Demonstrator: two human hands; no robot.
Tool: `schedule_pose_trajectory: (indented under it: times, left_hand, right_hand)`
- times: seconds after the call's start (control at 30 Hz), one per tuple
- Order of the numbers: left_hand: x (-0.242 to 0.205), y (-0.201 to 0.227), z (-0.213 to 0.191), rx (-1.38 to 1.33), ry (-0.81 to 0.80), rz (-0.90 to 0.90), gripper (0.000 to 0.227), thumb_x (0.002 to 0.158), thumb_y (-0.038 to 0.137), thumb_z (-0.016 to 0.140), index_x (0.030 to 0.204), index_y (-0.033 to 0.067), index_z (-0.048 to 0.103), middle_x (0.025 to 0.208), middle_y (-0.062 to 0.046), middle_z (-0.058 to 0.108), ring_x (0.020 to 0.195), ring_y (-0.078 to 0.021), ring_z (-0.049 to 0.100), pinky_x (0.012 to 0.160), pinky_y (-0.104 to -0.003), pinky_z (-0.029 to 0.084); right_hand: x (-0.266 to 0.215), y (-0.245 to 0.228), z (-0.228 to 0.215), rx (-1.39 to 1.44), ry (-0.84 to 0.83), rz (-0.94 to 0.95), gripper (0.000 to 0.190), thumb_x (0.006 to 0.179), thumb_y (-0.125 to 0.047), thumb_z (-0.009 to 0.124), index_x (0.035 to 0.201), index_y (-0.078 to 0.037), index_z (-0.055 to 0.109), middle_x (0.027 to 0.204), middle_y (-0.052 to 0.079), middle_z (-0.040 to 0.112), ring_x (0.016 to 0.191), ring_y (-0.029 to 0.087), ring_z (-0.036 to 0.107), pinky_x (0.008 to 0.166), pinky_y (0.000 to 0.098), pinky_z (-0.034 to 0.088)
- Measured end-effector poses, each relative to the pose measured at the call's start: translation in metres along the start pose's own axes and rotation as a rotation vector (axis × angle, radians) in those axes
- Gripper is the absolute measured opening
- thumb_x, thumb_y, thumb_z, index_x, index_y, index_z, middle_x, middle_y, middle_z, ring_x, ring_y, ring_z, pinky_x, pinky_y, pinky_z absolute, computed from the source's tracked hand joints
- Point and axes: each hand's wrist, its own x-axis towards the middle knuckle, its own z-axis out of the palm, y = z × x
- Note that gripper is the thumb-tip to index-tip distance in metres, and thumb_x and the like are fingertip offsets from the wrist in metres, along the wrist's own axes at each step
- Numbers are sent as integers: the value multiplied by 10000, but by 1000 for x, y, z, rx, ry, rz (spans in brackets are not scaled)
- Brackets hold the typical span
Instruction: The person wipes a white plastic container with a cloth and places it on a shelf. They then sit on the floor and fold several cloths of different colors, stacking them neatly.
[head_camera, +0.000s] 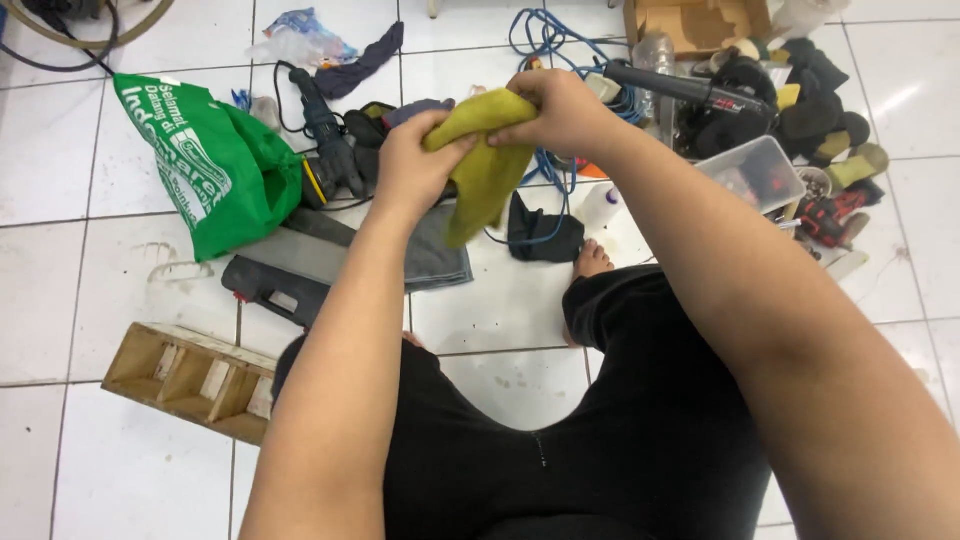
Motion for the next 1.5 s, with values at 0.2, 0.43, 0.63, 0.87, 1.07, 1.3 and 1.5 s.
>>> schedule_pose_trajectory:
  times: [0.2,0.43,0.63,0.87,1.07,1.3,1.5]
  left_hand:
    - [-4,3,-21,120,-83,91,151,858,235,789,812,189,653,725,48,602,732,-99,540,650,-286,396]
    - [35,-15,-47,303,-254,207,422,882,439,785,677,133,579,913,-6,516,792,-171,531,706,-335,392]
    - [34,-2,-47,111,-300,-33,186,911,355,727,900,170,746,731,77,496,687,-82,440,635,-252,334]
    - [71,-44,-34,-634,-26,33,176,928,150,709,1070,129,607,1045,-53,736,919,-146,707,806,-304,620]
    - [91,-64,-47,-577,195,89,145,968,231,683,1023,140,584,944,-16,706,846,-91,644,718,-248,526]
    - [71,-51,-63,-499,268,99,171,984,270,646,980,119,726,885,49,699,817,-66,609,700,-241,516]
    - [77,-69,-82,-566,479,-10,353,906,414,695,692,142,624,713,28,648,647,-98,586,565,-288,471]
  right_hand:
    - [-15,-7,-12,39,49,48,360,909,-211,834,792,-120,506,748,28,622,620,126,681,533,256,529]
    - [-19,-9,-30,-154,227,-457,182,938,-171,754,949,-17,657,1255,161,675,1203,331,617,1010,466,476]
    - [-23,16,-14,420,386,190,442,989,-249,734,742,-192,372,716,-56,406,650,61,420,549,214,355]
    - [-11,-9,-41,410,-10,329,429,841,-311,724,1197,-132,563,1135,93,684,971,251,706,709,347,612]
    - [2,25,-50,236,-140,304,318,891,-370,757,827,-76,654,749,26,575,589,147,540,493,269,424]
    - [-1,32,-52,81,-235,480,447,1007,-577,521,943,-164,680,751,-30,484,722,124,460,669,305,417]
    - [-1,59,-51,387,-211,330,208,1002,-367,632,960,-163,640,888,5,658,713,149,637,535,257,486]
